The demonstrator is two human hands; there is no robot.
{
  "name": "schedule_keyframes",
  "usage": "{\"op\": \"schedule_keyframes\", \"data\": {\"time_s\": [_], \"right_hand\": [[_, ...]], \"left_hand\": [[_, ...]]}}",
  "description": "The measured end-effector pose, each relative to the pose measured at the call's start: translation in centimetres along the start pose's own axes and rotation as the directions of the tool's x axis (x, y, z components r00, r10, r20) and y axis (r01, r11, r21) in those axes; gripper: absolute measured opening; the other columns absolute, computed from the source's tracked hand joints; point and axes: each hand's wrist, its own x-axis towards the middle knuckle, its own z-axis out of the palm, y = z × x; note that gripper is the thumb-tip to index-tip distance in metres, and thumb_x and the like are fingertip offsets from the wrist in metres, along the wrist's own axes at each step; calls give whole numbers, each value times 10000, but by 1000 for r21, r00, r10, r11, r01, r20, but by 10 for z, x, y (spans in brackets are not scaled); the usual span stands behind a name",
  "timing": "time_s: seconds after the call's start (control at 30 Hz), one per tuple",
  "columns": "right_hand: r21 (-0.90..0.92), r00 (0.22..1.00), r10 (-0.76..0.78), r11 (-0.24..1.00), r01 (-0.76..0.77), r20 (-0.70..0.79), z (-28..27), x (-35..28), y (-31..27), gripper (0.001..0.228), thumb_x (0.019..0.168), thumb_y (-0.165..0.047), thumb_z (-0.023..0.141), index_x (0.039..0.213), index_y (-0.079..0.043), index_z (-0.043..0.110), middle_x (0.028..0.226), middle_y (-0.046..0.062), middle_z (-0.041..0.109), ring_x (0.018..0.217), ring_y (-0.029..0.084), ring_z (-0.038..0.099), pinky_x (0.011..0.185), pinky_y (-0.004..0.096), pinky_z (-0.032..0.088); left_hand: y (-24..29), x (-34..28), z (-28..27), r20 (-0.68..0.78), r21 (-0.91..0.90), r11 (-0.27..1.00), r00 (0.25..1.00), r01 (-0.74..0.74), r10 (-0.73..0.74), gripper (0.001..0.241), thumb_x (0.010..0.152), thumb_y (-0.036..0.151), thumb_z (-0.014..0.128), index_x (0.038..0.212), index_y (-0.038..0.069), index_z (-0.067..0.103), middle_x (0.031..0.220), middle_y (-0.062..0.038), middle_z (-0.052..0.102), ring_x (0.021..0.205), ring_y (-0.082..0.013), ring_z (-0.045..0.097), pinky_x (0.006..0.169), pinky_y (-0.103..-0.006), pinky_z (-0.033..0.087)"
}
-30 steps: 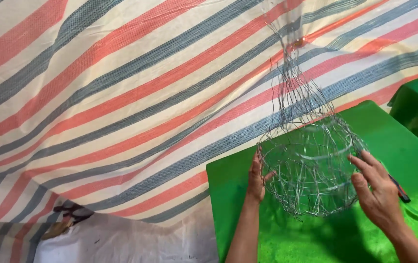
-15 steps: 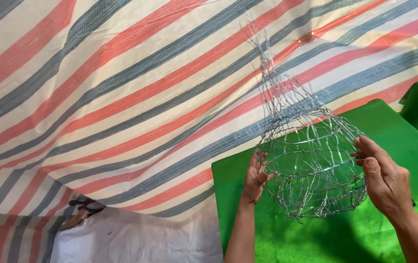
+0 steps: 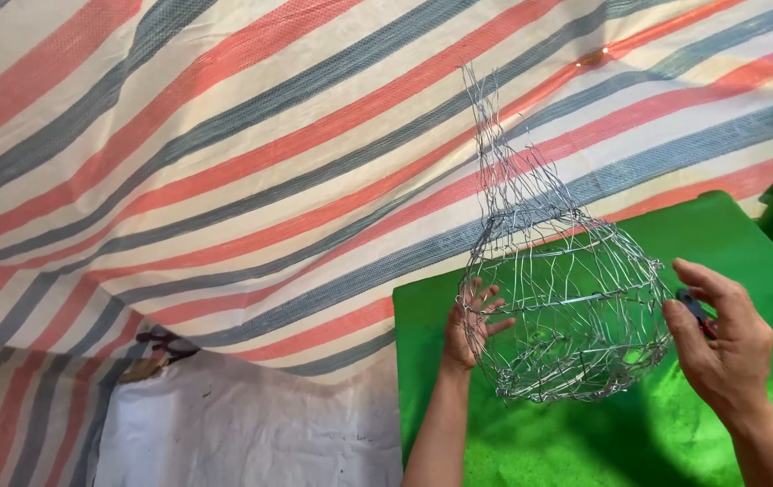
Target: Finalizing the construction of a wire cage by twisting and weaving metal wires by hand and with pliers.
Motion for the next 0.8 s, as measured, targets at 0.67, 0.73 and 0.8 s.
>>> {"op": "schedule_keyframes", "data": {"time_s": [0.67,0.73,0.8], "right_hand": [[142,943,-273,958,248,192,15,-6,-16,650,867,-369,642,1430,-54,558,1586,230,498,1457,345,503,1173,505,445],[112,926,-325,945,309,193,16,-8,-16,665,826,-334,723,1429,-95,578,1601,222,479,1476,355,485,1194,510,430],[76,922,-361,932,353,141,18,-10,-23,582,871,-277,711,1399,-63,591,1567,240,499,1471,387,498,1212,510,415]], "left_hand": [[-13,1,-9,266,-515,839,963,174,-37,798,956,507,605,1572,44,398,1573,-383,364,1399,-634,361,1007,-696,509],[-17,-1,-3,249,-504,851,968,148,-21,801,963,510,591,1571,28,394,1560,-401,366,1371,-649,385,987,-682,530],[-20,0,-5,274,-563,803,961,193,-39,818,971,516,568,1578,6,371,1585,-397,329,1408,-668,309,1029,-729,473]]}}
